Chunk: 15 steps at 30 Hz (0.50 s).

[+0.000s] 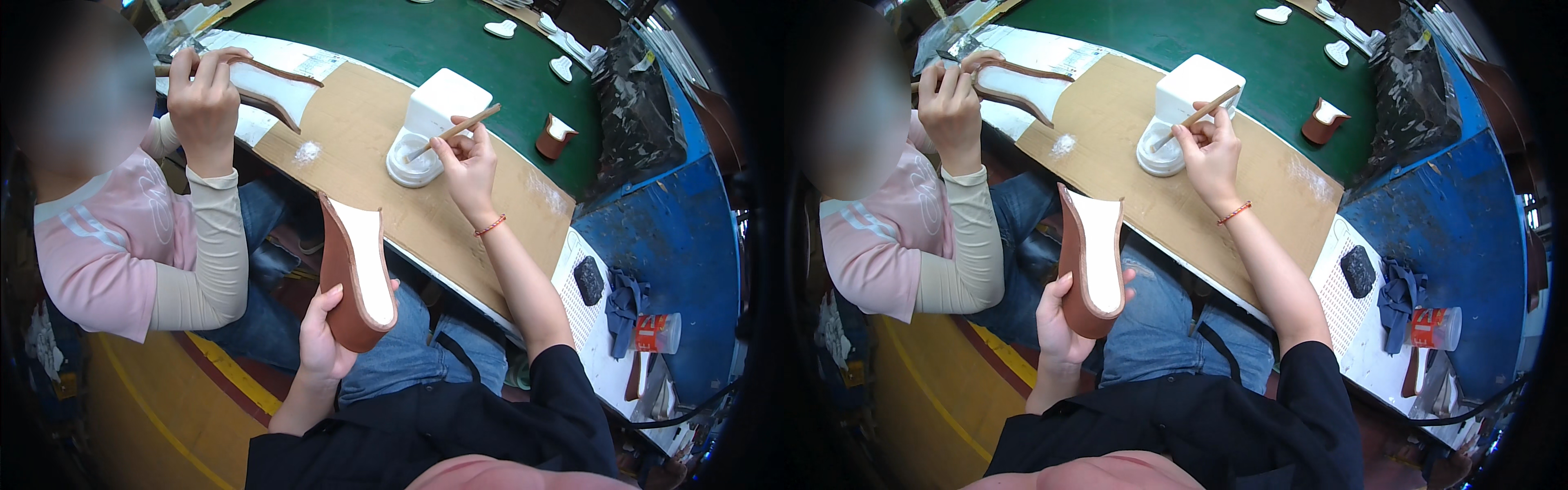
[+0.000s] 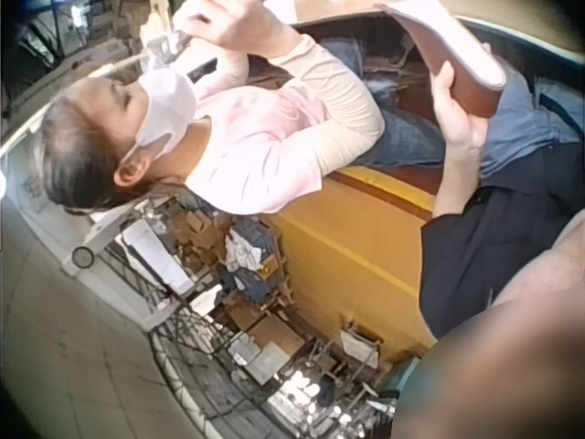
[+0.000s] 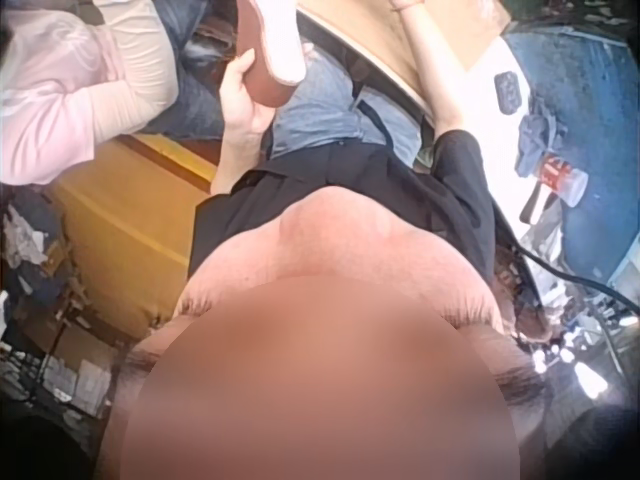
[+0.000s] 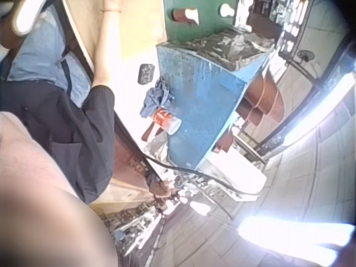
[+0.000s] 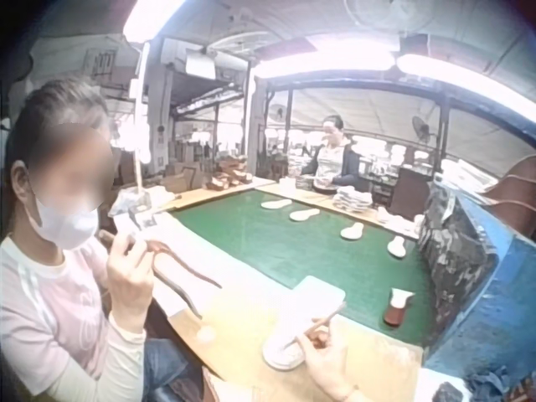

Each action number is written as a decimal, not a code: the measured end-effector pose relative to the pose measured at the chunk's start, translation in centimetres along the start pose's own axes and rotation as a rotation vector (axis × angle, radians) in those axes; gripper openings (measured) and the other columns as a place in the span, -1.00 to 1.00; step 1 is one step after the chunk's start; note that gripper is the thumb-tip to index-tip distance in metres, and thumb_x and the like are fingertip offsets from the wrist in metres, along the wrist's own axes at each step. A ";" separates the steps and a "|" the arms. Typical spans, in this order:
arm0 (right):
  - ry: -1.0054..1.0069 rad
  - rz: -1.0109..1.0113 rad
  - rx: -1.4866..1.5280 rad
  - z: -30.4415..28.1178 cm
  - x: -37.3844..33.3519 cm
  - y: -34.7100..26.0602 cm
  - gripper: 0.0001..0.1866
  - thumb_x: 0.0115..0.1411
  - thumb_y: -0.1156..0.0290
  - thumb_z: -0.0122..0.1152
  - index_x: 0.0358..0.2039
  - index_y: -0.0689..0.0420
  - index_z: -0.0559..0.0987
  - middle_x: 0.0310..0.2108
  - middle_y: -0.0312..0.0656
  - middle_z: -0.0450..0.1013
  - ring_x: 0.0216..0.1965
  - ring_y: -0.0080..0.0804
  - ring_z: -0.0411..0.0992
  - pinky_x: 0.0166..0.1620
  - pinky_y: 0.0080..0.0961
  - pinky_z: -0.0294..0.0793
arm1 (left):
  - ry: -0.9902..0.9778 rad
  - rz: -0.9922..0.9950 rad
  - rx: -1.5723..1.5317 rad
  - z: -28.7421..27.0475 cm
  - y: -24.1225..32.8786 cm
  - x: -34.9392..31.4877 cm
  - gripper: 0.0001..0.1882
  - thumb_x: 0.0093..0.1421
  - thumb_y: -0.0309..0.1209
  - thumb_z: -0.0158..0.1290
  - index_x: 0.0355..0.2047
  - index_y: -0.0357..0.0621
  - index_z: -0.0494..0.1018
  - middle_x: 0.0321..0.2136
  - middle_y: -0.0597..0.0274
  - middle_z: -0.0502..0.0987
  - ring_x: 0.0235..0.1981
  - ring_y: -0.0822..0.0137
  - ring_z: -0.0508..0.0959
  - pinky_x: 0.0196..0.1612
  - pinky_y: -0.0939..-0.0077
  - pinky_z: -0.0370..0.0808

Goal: The person paints the edges of brown shoe heels with a small brush, repeatedly dipping the brush into a white paint container. They rotate the heel to cover different sides and place finished pieces on the table.

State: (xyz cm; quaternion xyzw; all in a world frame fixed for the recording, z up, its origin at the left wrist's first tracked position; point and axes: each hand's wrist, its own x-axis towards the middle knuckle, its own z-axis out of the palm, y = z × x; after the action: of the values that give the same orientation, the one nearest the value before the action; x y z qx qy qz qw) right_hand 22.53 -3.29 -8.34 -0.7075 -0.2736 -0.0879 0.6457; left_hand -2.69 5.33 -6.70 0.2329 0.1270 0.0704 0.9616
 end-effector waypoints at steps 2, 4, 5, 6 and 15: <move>-0.033 0.091 0.082 -0.2 -0.2 -0.4 -0.61 0.04 0.54 0.20 -0.12 0.31 0.32 -0.58 -0.18 0.49 -0.58 -0.63 0.39 -0.49 -0.73 0.34 | -0.066 0.034 0.050 0.1 0.0 -0.4 -0.43 0.16 -0.29 -0.25 0.15 -0.31 0.01 -0.01 -0.17 0.29 -0.01 -0.07 0.39 0.00 0.12 0.41; -0.073 0.240 0.177 -0.3 -0.5 -1.1 -0.57 0.06 0.51 0.21 -0.08 0.30 0.30 -0.55 -0.19 0.47 -0.56 -0.64 0.36 -0.46 -0.72 0.33 | -0.037 0.053 0.155 0.1 0.2 -0.5 -0.41 0.14 -0.33 -0.20 0.16 -0.31 -0.01 0.01 -0.13 0.27 0.01 -0.01 0.37 0.04 0.19 0.37; -0.094 0.300 0.291 -0.5 -0.6 -1.7 -0.57 0.06 0.50 0.20 -0.07 0.30 0.30 -0.53 -0.19 0.47 -0.55 -0.63 0.36 -0.45 -0.71 0.33 | -0.034 0.067 0.197 0.2 0.1 -0.6 -0.40 0.13 -0.35 -0.18 0.16 -0.31 -0.02 0.02 -0.12 0.26 0.03 0.02 0.36 0.07 0.22 0.35; -0.112 0.378 0.393 -0.9 -0.9 -2.3 -0.57 0.06 0.50 0.20 -0.07 0.30 0.29 -0.50 -0.18 0.47 -0.54 -0.61 0.36 -0.45 -0.70 0.33 | -0.017 0.110 0.212 0.4 0.1 -0.7 -0.39 0.12 -0.38 -0.16 0.16 -0.30 -0.02 0.03 -0.09 0.26 0.04 0.07 0.35 0.08 0.24 0.33; -0.164 0.359 0.620 -8.0 -7.3 -13.2 -0.47 0.08 0.51 0.13 0.06 0.30 0.21 -0.41 -0.09 0.45 -0.46 -0.53 0.39 -0.37 -0.62 0.38 | -0.113 0.218 0.223 3.3 -1.6 -1.6 -0.32 0.00 -0.63 0.02 0.15 -0.33 0.04 0.01 0.11 0.32 0.04 0.35 0.33 0.11 0.45 0.22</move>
State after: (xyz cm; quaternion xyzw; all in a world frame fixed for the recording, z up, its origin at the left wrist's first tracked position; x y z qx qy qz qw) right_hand 11.72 -12.77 0.80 -0.5197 -0.2096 0.1707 0.8105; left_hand -3.13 2.19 -4.26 0.3542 0.0535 0.1467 0.9220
